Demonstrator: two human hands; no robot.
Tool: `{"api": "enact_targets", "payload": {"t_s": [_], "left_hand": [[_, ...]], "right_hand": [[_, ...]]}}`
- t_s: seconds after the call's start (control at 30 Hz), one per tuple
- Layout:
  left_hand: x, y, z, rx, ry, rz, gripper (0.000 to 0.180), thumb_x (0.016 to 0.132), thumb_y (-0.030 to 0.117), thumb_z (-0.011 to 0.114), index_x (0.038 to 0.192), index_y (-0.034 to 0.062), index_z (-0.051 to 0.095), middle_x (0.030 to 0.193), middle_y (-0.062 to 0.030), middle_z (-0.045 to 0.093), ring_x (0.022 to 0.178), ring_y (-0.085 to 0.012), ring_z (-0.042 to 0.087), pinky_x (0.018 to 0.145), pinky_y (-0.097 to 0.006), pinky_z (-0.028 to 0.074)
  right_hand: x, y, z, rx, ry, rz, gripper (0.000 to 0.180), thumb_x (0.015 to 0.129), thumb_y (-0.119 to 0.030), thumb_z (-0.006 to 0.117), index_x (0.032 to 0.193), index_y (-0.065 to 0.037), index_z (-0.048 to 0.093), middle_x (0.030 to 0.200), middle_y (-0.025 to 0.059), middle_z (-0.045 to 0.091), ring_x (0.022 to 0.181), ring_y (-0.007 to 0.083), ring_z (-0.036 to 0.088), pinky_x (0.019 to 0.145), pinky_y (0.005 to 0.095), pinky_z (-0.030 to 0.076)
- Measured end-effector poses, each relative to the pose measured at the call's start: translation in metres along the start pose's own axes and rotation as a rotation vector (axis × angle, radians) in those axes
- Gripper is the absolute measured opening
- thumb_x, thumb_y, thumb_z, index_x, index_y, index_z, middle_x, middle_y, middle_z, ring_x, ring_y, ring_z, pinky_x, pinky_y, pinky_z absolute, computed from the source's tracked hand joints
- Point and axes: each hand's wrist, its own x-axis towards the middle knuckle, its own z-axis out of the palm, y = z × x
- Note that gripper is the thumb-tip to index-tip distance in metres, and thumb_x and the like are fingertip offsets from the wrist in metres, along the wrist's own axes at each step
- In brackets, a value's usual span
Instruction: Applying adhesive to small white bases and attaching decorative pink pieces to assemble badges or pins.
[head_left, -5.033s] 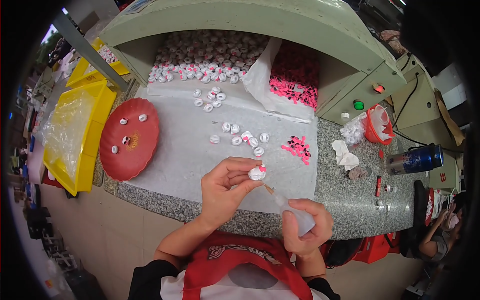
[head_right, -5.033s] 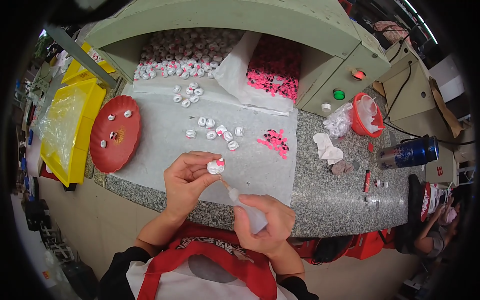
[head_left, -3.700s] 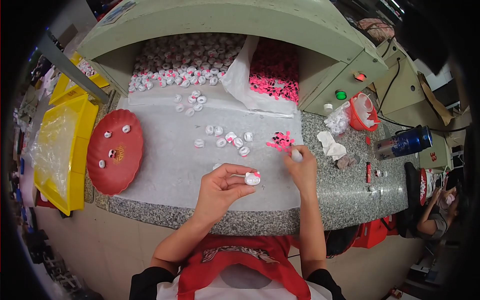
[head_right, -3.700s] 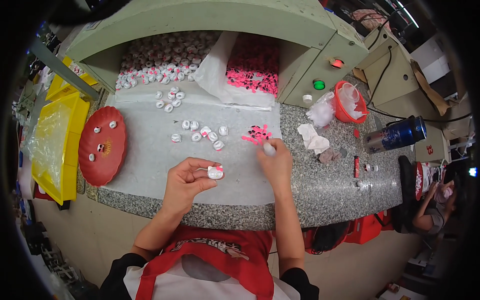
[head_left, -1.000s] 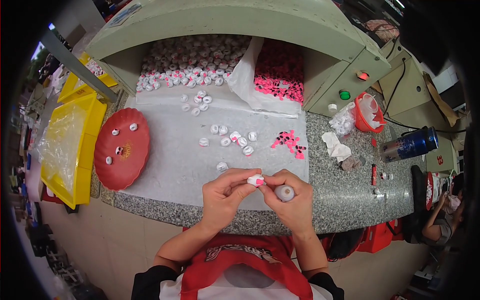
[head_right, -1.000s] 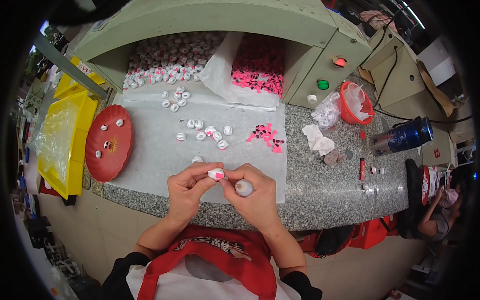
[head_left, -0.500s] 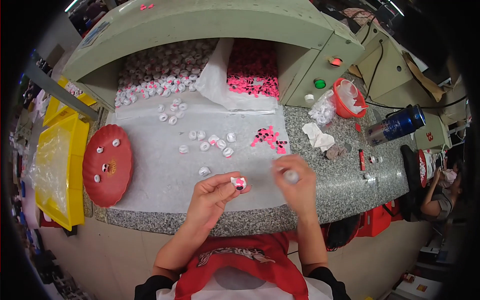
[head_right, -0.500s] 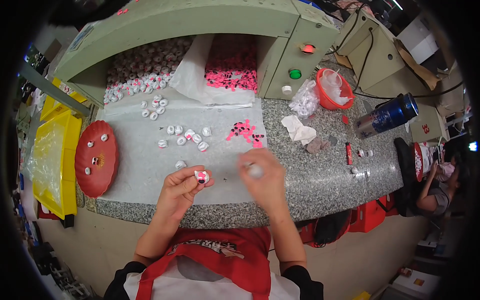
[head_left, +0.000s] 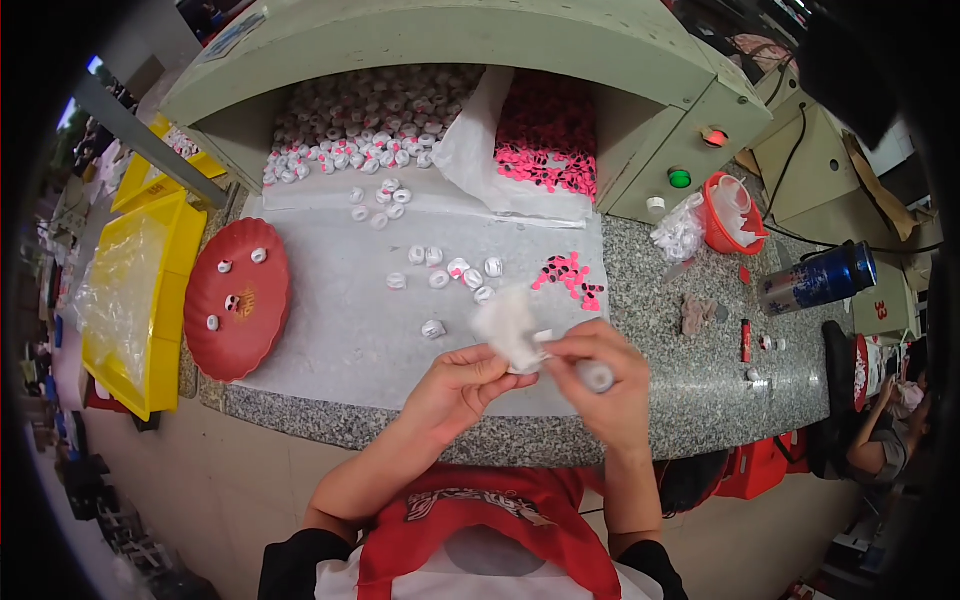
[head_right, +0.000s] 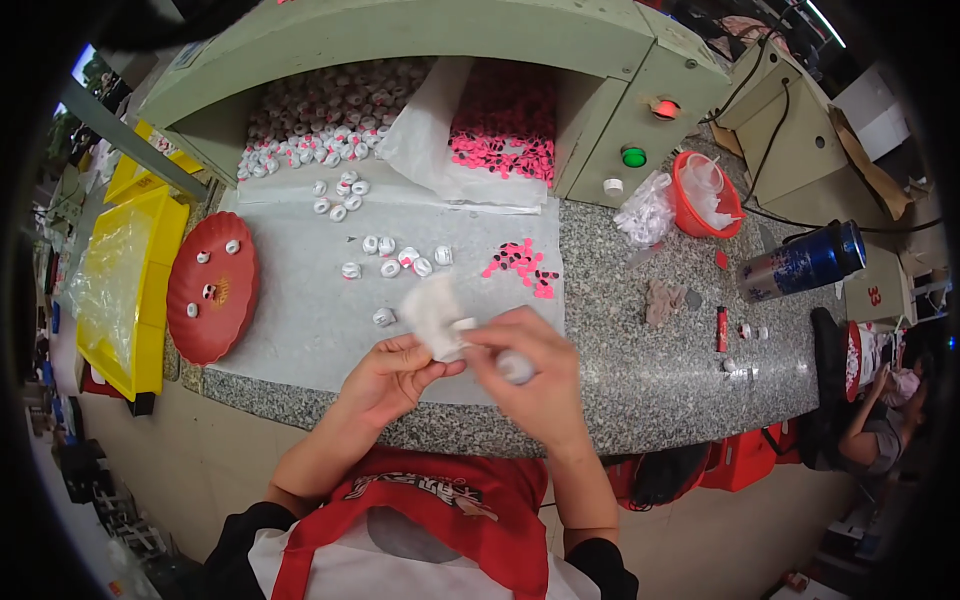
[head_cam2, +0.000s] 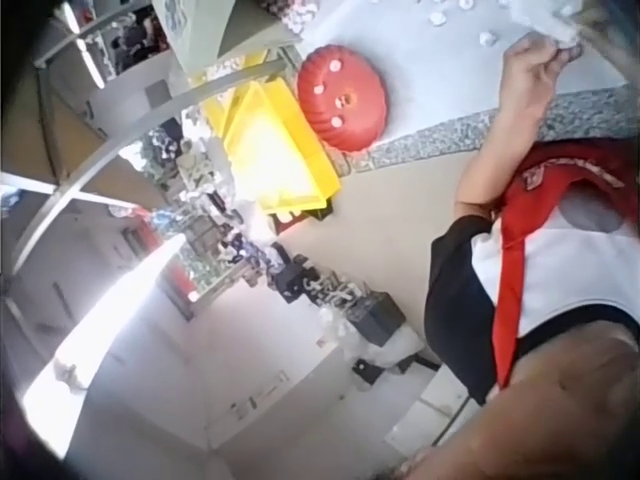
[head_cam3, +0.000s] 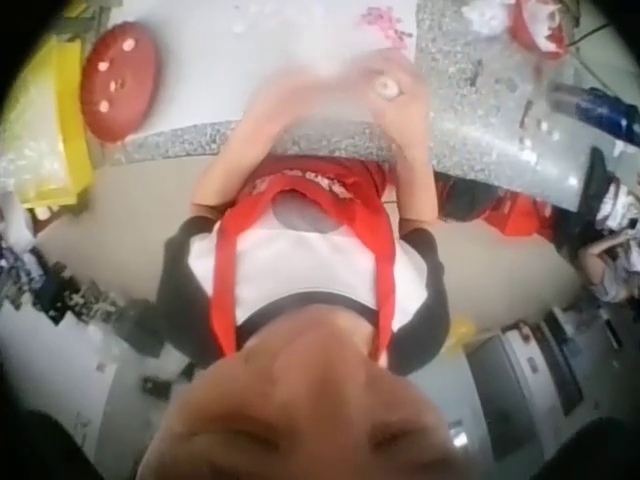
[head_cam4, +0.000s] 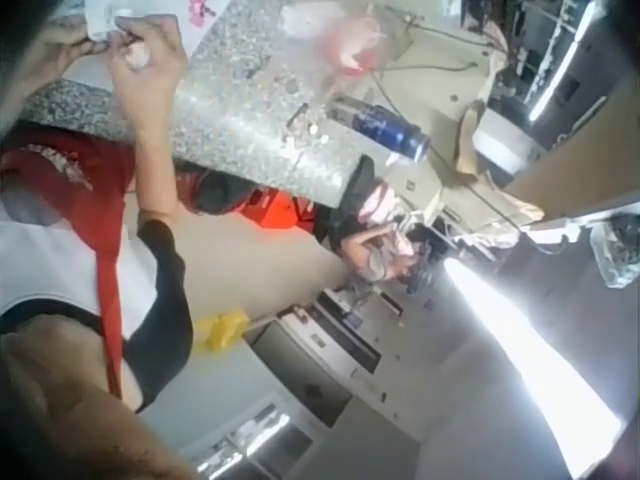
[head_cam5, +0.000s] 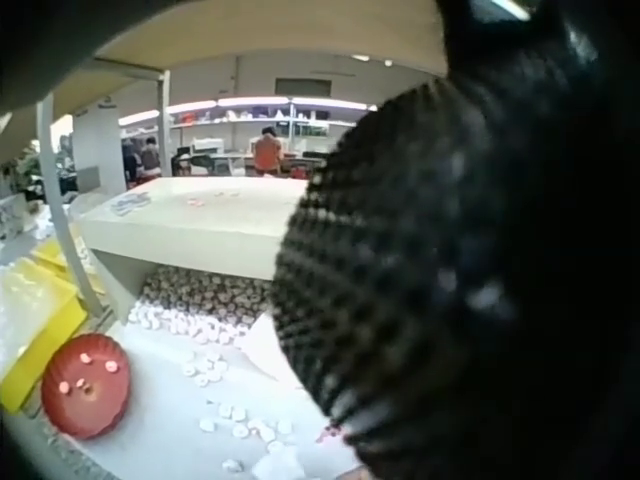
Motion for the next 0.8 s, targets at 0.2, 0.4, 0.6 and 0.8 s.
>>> {"api": "enact_targets", "payload": {"t_s": [0.2, 0.4, 0.6, 0.8], "left_hand": [[-0.008, 0.003, 0.005, 0.018, -0.004, 0.011, 0.028, 0.083, 0.004, 0.051, 0.109, -0.0063, 0.049, 0.103, -0.0150, 0.059, 0.091, -0.0242, 0.061, 0.079, -0.026, 0.053], [-0.003, 0.004, -0.002, -0.046, -0.005, -0.136, 0.025, 0.087, 0.014, 0.053, 0.103, -0.0055, 0.055, 0.098, -0.0147, 0.061, 0.088, -0.0235, 0.062, 0.073, -0.023, 0.053], [-0.003, -0.005, 0.014, 0.112, 0.052, -0.055, 0.022, 0.086, 0.012, 0.055, 0.102, -0.0033, 0.057, 0.093, -0.0125, 0.062, 0.084, -0.0195, 0.063, 0.070, -0.022, 0.053], [-0.022, -0.002, 0.024, 0.640, -0.092, 0.561, 0.023, 0.074, -0.007, 0.063, 0.096, -0.0041, 0.060, 0.084, -0.0111, 0.061, 0.077, -0.0156, 0.061, 0.064, -0.023, 0.052]], "right_hand": [[-0.003, -0.009, 0.020, -0.115, -0.094, -0.041, 0.021, 0.063, 0.000, 0.072, 0.082, -0.005, 0.067, 0.071, 0.0076, 0.055, 0.060, 0.0146, 0.055, 0.052, 0.0239, 0.042], [-0.002, -0.013, -0.021, -0.395, 0.270, 0.048, 0.028, 0.063, 0.002, 0.071, 0.090, -0.005, 0.067, 0.080, 0.0074, 0.059, 0.062, 0.0137, 0.055, 0.054, 0.0248, 0.044], [-0.018, -0.019, 0.001, -0.066, 0.140, 0.148, 0.040, 0.060, 0.005, 0.072, 0.099, -0.003, 0.064, 0.099, 0.0118, 0.059, 0.070, 0.0124, 0.057, 0.061, 0.0233, 0.048], [-0.019, -0.005, 0.026, 0.352, 0.092, 0.015, 0.023, 0.065, 0.007, 0.069, 0.087, 0.000, 0.063, 0.095, 0.0140, 0.061, 0.075, 0.0147, 0.060, 0.061, 0.0246, 0.049]]}}
